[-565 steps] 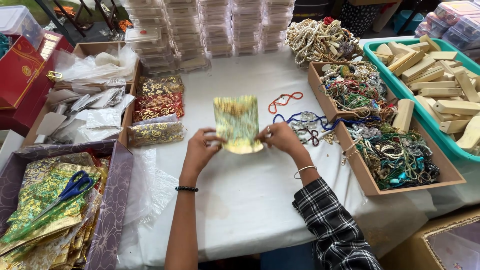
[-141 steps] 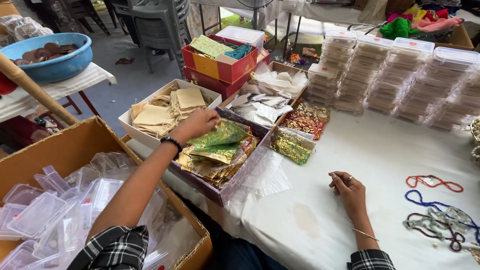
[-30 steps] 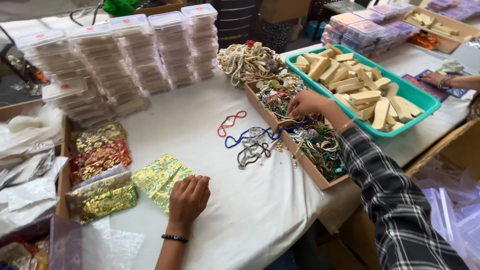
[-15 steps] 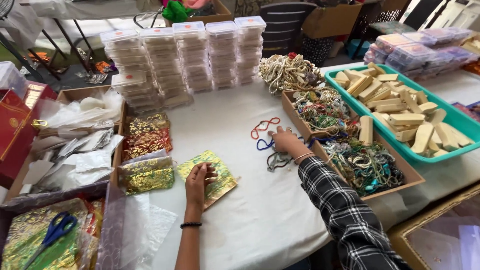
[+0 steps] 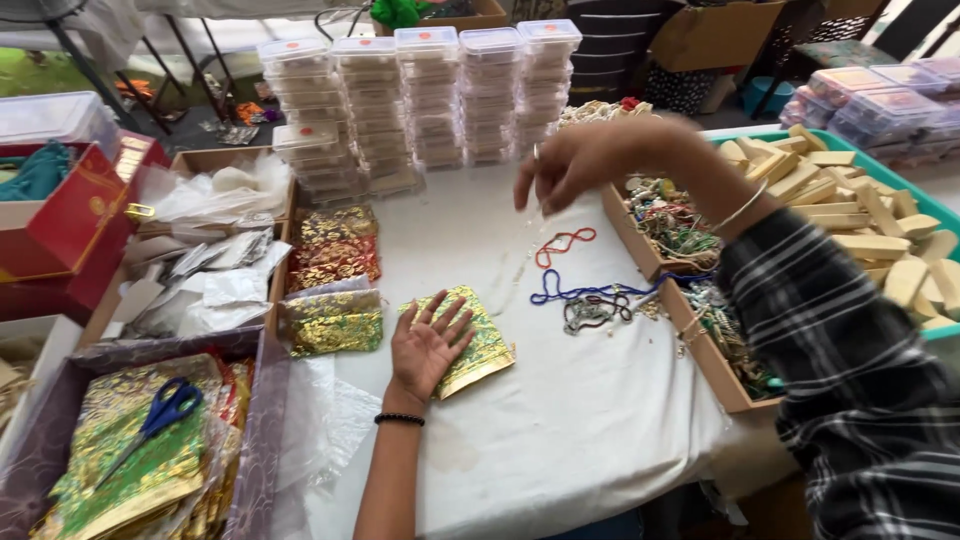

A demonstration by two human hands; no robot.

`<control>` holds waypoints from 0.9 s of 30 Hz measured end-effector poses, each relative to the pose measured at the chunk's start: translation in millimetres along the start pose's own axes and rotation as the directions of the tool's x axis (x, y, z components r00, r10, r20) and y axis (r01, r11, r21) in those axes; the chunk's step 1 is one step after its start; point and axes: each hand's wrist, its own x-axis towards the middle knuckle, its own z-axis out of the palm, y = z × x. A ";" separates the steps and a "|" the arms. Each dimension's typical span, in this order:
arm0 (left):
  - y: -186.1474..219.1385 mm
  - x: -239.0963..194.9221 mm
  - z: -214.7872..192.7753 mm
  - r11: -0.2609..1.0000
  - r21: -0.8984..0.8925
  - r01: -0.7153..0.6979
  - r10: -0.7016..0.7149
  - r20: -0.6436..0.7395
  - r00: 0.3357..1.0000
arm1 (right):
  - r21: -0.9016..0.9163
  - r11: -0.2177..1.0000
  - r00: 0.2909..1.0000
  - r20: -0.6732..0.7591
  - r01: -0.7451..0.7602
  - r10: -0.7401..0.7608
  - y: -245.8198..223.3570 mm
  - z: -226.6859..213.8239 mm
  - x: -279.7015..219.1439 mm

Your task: The person places a string of beads into a small patterned pouch, folds the pouch closed, and places it on the table. They then pick up a second pouch, place a different string of beads inside, and fold it closed as well.

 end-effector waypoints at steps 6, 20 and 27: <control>-2.7 -1.4 1.9 0.997 -0.048 0.054 -0.053 0.018 0.998 | 0.020 0.993 0.987 -0.117 0.115 -0.112 -59.1 -21.2 8.8; -14.0 15.5 -17.7 0.992 -0.058 -0.111 0.117 0.123 0.985 | 0.718 0.659 0.966 -0.254 0.224 -0.051 22.5 124.8 161.8; -22.2 52.4 -82.3 0.946 -0.207 -0.251 0.268 0.061 0.961 | 0.647 -0.187 0.651 -0.615 0.739 0.445 171.6 252.2 225.8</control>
